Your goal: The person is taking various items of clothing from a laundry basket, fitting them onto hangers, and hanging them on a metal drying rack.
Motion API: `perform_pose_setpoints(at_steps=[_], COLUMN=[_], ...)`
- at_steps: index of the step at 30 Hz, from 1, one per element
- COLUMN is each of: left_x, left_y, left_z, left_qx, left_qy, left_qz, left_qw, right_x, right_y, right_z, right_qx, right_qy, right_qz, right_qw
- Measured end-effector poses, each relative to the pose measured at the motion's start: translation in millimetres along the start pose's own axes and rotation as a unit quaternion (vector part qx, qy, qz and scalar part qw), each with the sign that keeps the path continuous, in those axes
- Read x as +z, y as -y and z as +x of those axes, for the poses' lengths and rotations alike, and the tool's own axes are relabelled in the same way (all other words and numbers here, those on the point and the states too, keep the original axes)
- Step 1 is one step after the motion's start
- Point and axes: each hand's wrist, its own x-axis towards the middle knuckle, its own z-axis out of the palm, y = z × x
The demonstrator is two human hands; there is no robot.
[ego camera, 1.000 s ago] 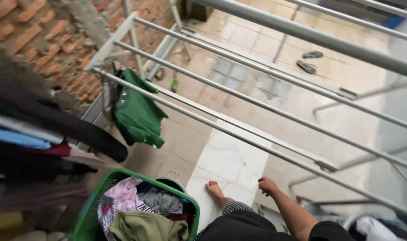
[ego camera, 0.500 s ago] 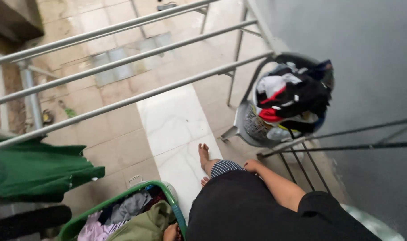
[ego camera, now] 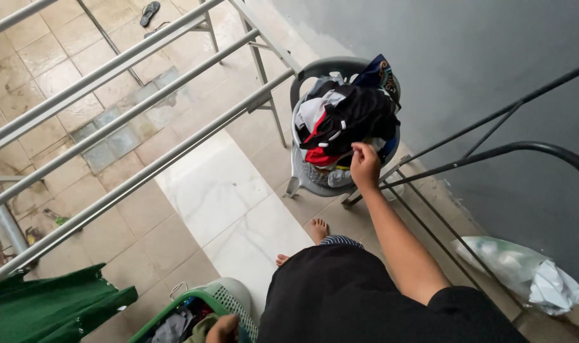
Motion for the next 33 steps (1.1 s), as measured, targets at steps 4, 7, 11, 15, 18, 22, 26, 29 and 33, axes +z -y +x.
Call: perform_pose_setpoints(at_steps=[4, 7, 11, 15, 18, 22, 26, 29, 33], left_x=[38.4, 78.9, 139.1, 187.0, 206.1, 218.3, 240.5, 245.9, 249.8], left_y=[-102.6, -145.7, -188.9, -226.2, -254.2, -291.9, -321.1, -336.6, -327.9], left_z=[1.7, -2.3, -36.5, -92.2, -154.2, -269.5, -322.5, -320.8, -322.6], left_qx=[0.082, 0.220, 0.331, 0.364, 0.465, 0.661, 0.793, 0.853, 0.875], left_qy=[-0.050, -0.109, -0.093, -0.061, -0.038, -0.015, 0.001, 0.069, 0.147], left_qz=[0.138, 0.301, 0.303, 0.295, 0.322, 0.202, 0.102, 0.155, 0.177], left_qw=[0.986, 0.922, 0.889, 0.881, 0.824, 0.722, 0.601, 0.494, 0.426], right_x=[-4.1, 0.5, 10.1, -13.5, -60.6, -116.6, -156.7, -186.5, -222.0], right_y=[27.7, 45.3, 21.2, 24.7, 76.7, 129.5, 158.8, 178.4, 187.5], right_z=[79.6, 117.8, 136.1, 124.4, 86.8, 21.7, -51.3, -89.2, -133.1], right_qx=[-0.155, -0.091, -0.118, -0.130, -0.131, -0.152, -0.167, -0.151, -0.153], right_qy=[0.044, 0.214, 0.191, 0.118, 0.118, 0.099, 0.088, 0.082, 0.012], right_qz=[-0.120, -0.252, -0.270, -0.198, -0.017, 0.044, 0.126, 0.150, 0.165], right_qw=[0.980, 0.939, 0.936, 0.965, 0.984, 0.982, 0.974, 0.974, 0.974])
